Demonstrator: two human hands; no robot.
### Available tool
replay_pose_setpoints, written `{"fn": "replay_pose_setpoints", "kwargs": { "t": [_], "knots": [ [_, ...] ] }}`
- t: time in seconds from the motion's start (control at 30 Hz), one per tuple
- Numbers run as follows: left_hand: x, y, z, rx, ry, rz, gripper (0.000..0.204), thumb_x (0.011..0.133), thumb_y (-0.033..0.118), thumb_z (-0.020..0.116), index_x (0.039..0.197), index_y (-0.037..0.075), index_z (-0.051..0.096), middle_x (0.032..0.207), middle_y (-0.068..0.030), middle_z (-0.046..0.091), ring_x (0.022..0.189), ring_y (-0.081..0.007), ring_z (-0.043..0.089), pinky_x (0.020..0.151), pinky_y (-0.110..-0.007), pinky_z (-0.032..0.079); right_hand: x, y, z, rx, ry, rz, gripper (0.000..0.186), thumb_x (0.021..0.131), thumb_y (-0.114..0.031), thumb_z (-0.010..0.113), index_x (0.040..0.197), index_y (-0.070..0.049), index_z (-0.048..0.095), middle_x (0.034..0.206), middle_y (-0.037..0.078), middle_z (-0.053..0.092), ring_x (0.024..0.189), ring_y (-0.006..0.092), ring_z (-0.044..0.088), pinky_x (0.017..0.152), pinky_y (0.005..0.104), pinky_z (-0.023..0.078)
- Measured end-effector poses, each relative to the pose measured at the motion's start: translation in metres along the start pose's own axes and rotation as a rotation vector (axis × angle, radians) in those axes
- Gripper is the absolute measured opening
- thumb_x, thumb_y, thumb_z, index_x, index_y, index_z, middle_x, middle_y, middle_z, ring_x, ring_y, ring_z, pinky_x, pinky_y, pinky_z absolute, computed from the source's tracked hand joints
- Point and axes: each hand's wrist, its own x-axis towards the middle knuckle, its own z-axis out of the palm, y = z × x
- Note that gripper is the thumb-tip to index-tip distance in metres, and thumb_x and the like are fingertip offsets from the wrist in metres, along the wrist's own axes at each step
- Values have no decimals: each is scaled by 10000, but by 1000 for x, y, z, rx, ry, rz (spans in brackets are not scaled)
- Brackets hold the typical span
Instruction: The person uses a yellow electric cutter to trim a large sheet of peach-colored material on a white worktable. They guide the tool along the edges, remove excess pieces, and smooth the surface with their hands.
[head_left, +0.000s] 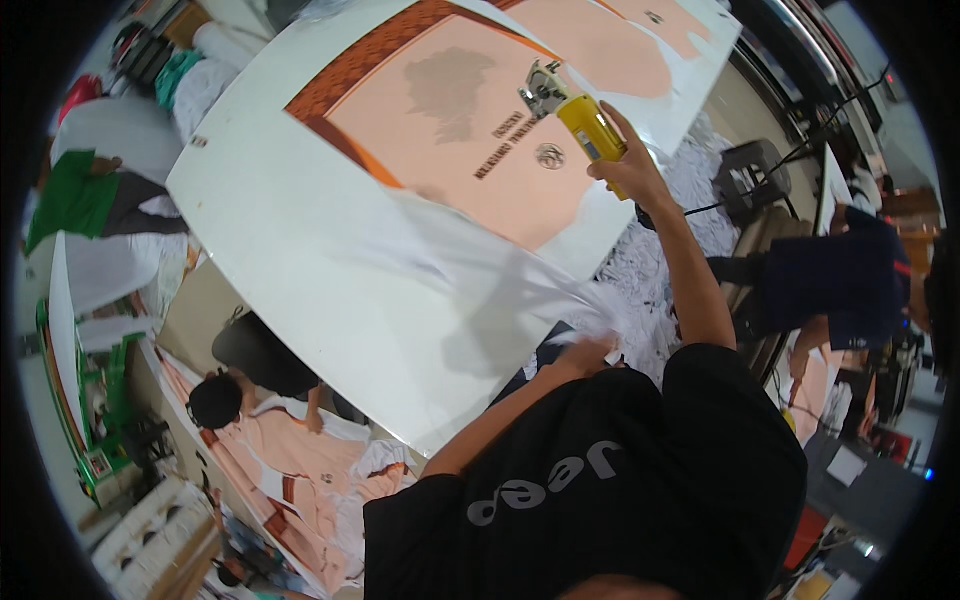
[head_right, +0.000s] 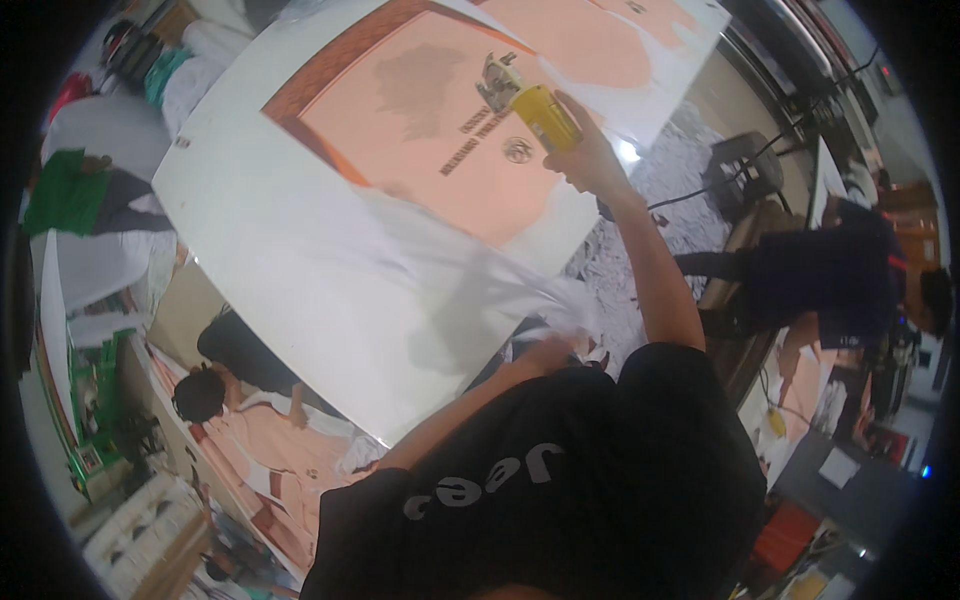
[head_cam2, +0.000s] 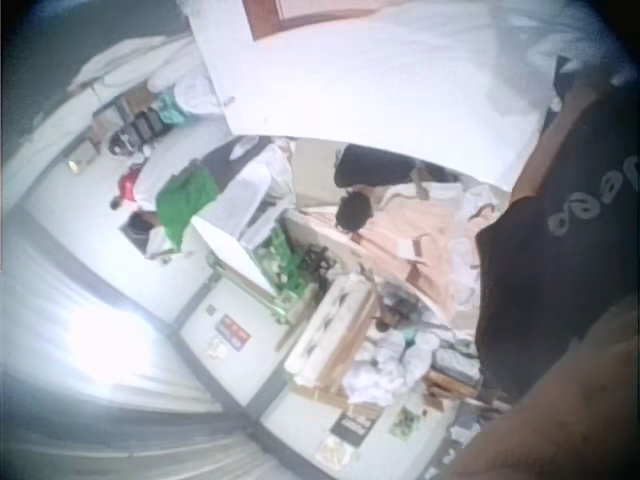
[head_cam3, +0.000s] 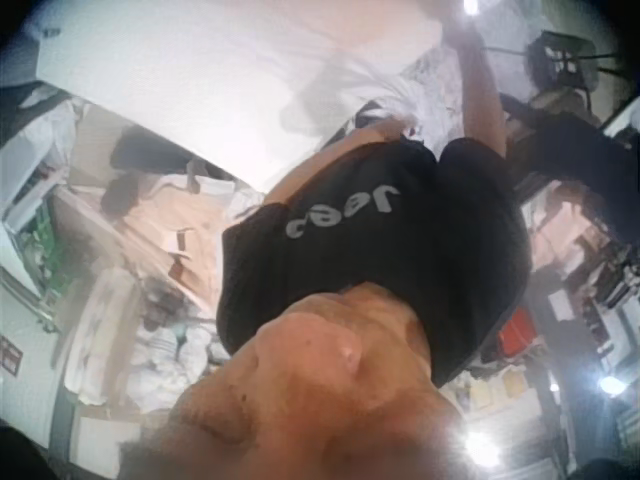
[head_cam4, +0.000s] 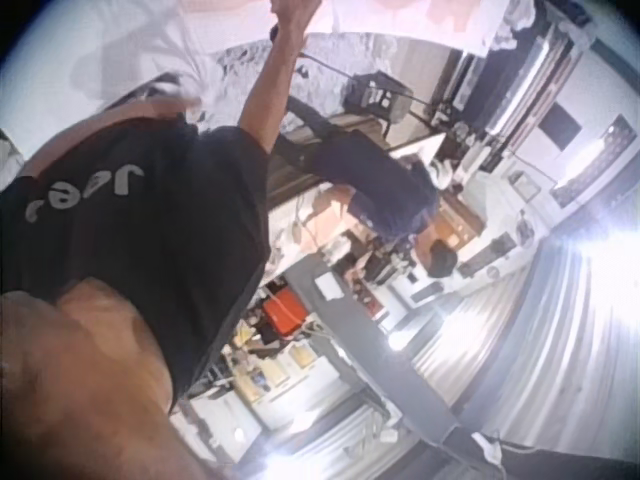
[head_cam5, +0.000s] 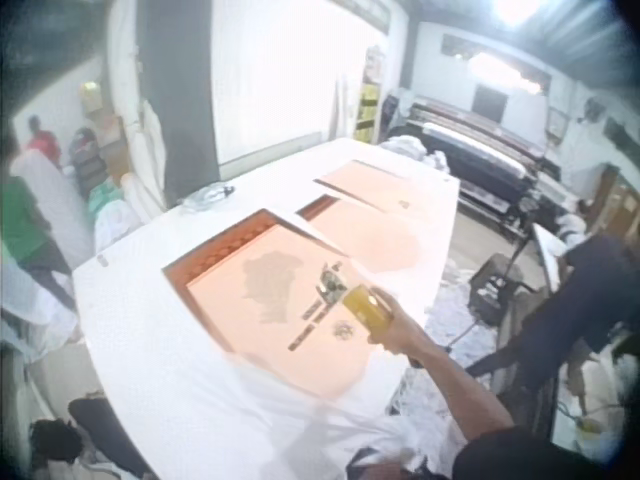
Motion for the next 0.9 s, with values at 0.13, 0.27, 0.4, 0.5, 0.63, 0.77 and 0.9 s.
{"fn": "replay_pose_setpoints", "kwargs": {
  "t": [0.13,0.27,0.4,0.5,0.63,0.77,0.9],
  "knots": [
    [39,36,6,-405,-617,318,659,931,404,825,1490,80,692,1517,-192,687,1444,-376,616,1224,-438,469,-32,22,-75,-87,228,6,1102,757,-47,827,1754,-217,390,1255,171,731,806,189,705,688,320,599],
    [88,32,-36,-271,77,148,506,988,301,788,1419,45,716,1449,-220,717,1331,-411,676,1134,-475,524,-64,51,-138,19,338,48,1107,761,7,804,1756,-210,372,1265,162,727,832,193,695,707,314,588],
    [171,16,-74,-58,574,136,541,967,252,783,1421,-12,652,1430,-239,693,1329,-431,647,1170,-494,491,-78,91,-189,125,381,79,1120,754,22,796,1761,-198,358,1295,169,717,854,197,695,703,309,586],
    [263,17,-95,68,546,111,661,986,318,769,1517,-27,577,1583,-255,570,1454,-455,543,1230,-534,429,-69,127,-232,166,401,128,1122,752,34,788,1761,-193,352,1329,172,706,871,189,697,691,307,588],
    [394,47,-95,400,554,1,835,1024,497,720,1634,-21,483,1765,-274,362,1640,-451,323,1322,-637,266,-39,170,-283,264,424,183,1120,753,56,777,1761,-156,336,1408,176,675,917,193,704,704,307,596],
    [475,85,-55,551,461,-62,886,1032,605,673,1672,23,479,1817,-215,305,1686,-442,223,1345,-677,177,-11,208,-323,278,404,164,1101,771,66,766,1761,-126,326,1451,180,653,1012,207,704,769,314,603],
    [443,122,10,24,-416,91,743,1023,569,697,1499,1,650,1610,-297,533,1532,-501,456,1316,-661,267,7,251,-342,245,333,87,1103,762,66,765,1761,-140,346,1499,191,624,1073,224,701,793,314,601]
  ]
}}
